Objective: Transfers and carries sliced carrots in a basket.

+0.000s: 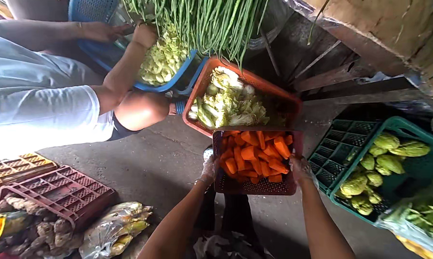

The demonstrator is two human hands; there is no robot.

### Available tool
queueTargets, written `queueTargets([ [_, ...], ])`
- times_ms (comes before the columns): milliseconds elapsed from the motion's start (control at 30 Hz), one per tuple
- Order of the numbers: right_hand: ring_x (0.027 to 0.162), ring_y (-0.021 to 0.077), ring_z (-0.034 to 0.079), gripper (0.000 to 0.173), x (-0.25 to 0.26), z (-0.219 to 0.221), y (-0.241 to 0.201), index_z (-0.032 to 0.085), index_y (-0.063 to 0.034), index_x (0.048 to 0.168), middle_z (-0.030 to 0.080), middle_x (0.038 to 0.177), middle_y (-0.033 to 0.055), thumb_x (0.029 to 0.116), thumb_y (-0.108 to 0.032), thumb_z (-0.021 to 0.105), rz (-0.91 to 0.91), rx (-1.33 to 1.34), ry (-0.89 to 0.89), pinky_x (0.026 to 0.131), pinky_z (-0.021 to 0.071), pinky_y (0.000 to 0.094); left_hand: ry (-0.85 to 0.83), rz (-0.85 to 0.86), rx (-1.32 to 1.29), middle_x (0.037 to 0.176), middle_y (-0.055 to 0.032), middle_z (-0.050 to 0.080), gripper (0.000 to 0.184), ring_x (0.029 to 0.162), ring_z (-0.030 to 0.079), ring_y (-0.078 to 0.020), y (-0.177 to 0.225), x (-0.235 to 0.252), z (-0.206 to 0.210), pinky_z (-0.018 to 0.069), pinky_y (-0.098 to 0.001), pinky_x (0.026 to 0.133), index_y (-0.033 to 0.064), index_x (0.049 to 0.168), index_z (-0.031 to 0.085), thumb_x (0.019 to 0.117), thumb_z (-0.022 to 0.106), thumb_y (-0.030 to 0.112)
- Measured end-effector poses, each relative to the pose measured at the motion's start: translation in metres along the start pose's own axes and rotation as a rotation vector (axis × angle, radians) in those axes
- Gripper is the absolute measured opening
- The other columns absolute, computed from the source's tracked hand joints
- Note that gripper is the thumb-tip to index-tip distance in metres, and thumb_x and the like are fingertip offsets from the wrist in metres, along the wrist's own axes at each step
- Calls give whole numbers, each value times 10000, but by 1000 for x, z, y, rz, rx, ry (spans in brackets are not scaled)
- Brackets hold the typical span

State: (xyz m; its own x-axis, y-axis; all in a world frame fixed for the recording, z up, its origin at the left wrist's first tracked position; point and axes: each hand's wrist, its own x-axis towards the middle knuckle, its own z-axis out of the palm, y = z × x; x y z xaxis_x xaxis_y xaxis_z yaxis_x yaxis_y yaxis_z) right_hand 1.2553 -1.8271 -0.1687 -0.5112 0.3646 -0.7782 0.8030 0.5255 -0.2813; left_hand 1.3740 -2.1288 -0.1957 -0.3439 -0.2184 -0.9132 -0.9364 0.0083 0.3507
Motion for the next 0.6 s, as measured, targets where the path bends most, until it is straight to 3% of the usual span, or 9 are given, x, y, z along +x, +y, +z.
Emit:
queueTargets([
  [167,1414,392,447,526,-5,-4,-8,466,52,1472,483,1484,301,1033,-214,580,-95,-112,140,1184,336,511,11,5,107,1294,-269,619,417,1213,606,-334,12,-4,-2,460,-457,1068,-52,1392,533,1114,410,234],
  [267,1363,431,491,459,-25,0,-5,511,86,1418,521,1432,321,1037,-166,547,-317,-144,288,1166,368,512,17,8,145,1279,-274,628,427,1199,618,-338,11,-6,1,465,-465,1061,-56,1395,531,1120,388,237],
  [333,1241,419,588,361,-32,14,-1,603,94,1303,606,1305,311,1011,-113,553,-498,-192,237,1082,456,521,16,18,161,1291,-281,621,428,1210,613,-342,13,-5,2,460,-464,1069,-63,1404,520,1121,382,228],
  [400,1219,421,612,338,-38,31,3,658,72,1247,647,1258,288,983,-124,578,-660,-298,137,1064,477,541,14,13,181,1308,-286,614,428,1234,604,-347,13,-5,2,450,-464,1084,-59,1415,512,1123,379,224],
  [600,1295,414,575,375,-56,75,-20,684,-33,1303,630,1351,235,945,-115,605,-866,-574,-140,1073,463,557,20,-7,201,1277,-276,625,432,1194,617,-337,19,-7,2,462,-451,1059,-50,1419,509,1125,372,235],
])
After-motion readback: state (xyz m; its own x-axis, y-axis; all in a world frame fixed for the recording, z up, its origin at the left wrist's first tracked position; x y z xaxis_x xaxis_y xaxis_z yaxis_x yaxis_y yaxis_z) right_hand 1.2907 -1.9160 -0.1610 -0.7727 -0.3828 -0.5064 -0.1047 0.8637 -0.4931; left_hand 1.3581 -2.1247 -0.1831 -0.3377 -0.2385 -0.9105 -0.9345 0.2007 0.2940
